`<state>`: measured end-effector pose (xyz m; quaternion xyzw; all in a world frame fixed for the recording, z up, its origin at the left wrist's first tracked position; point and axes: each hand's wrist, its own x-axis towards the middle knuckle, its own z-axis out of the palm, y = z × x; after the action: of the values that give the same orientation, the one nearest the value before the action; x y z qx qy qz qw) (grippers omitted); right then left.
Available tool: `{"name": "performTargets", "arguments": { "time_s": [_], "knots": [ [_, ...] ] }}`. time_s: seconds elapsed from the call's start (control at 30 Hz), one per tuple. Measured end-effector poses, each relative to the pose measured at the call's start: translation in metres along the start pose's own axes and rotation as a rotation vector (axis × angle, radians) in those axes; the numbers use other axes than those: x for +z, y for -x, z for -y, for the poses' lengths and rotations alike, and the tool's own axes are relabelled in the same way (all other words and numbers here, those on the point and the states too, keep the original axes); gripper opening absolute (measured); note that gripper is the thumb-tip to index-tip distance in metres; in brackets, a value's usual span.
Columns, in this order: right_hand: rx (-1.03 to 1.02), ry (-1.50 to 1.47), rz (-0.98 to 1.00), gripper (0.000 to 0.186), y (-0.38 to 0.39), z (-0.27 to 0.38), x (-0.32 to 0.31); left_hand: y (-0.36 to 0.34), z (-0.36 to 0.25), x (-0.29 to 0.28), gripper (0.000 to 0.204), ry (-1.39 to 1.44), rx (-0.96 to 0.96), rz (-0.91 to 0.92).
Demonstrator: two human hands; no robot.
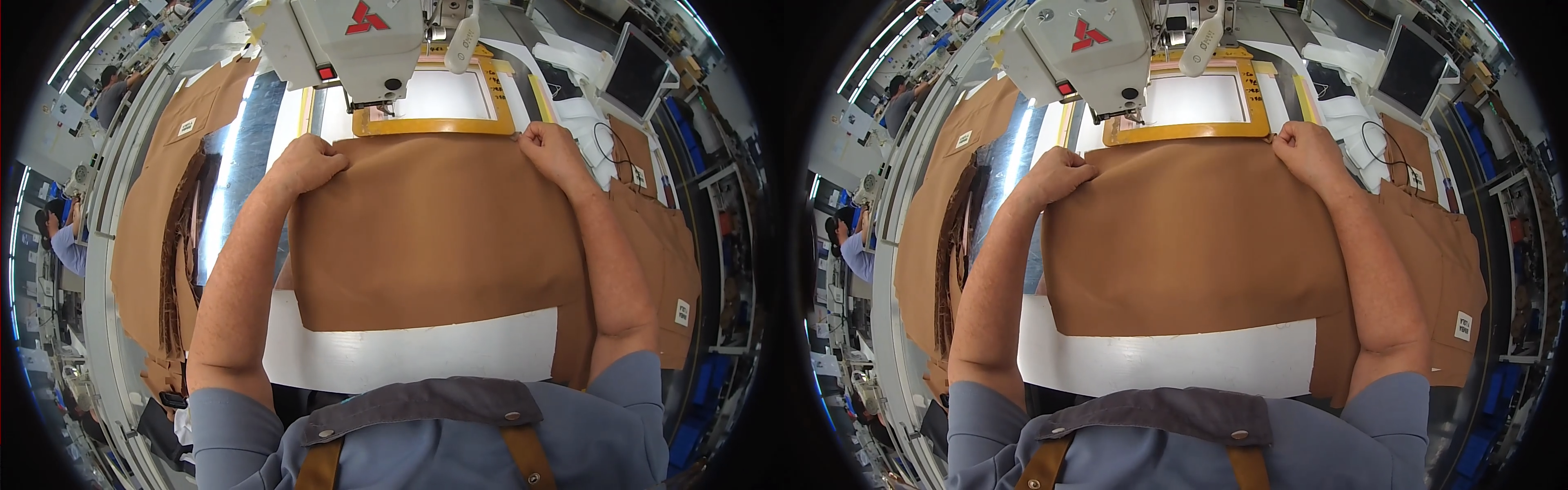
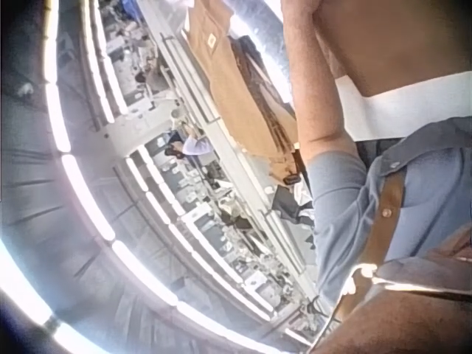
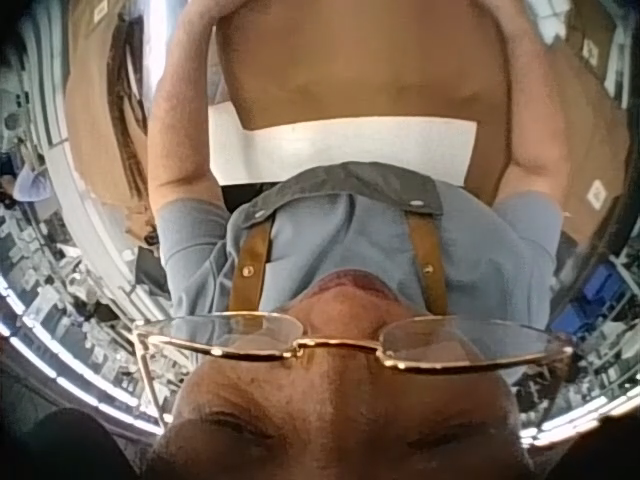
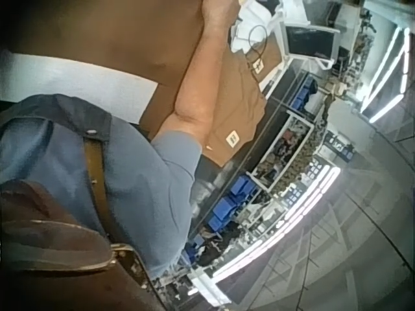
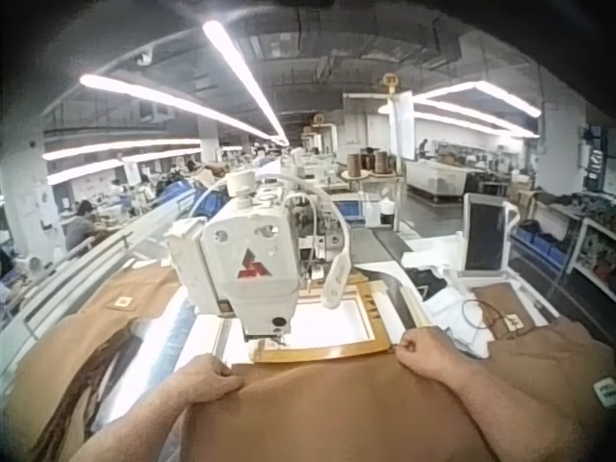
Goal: Sewing labels onto leather pieces using an industrial sewing machine.
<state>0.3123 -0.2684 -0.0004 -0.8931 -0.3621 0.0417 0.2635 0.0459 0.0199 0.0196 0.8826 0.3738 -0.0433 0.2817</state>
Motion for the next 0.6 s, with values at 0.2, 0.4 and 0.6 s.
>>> {"name": "performTargets", "arguments": {
  "time_s": [0.2,0.4,0.6],
  "knots": [
    [-0.055,-0.01,0.031,0.025,0.001,0.006,0.006,0.008,0.017,-0.009,0.043,0.047,-0.044,0.012],
    [-0.039,0.011,-0.021,0.027,0.004,-0.002,0.002,0.004,0.004,0.008,0.043,-0.09,0.083,-0.285],
    [0.006,0.055,-0.05,0.028,-0.002,-0.008,0.003,-0.016,-0.004,0.012,0.037,-0.11,0.028,-0.295]
  ]
}}
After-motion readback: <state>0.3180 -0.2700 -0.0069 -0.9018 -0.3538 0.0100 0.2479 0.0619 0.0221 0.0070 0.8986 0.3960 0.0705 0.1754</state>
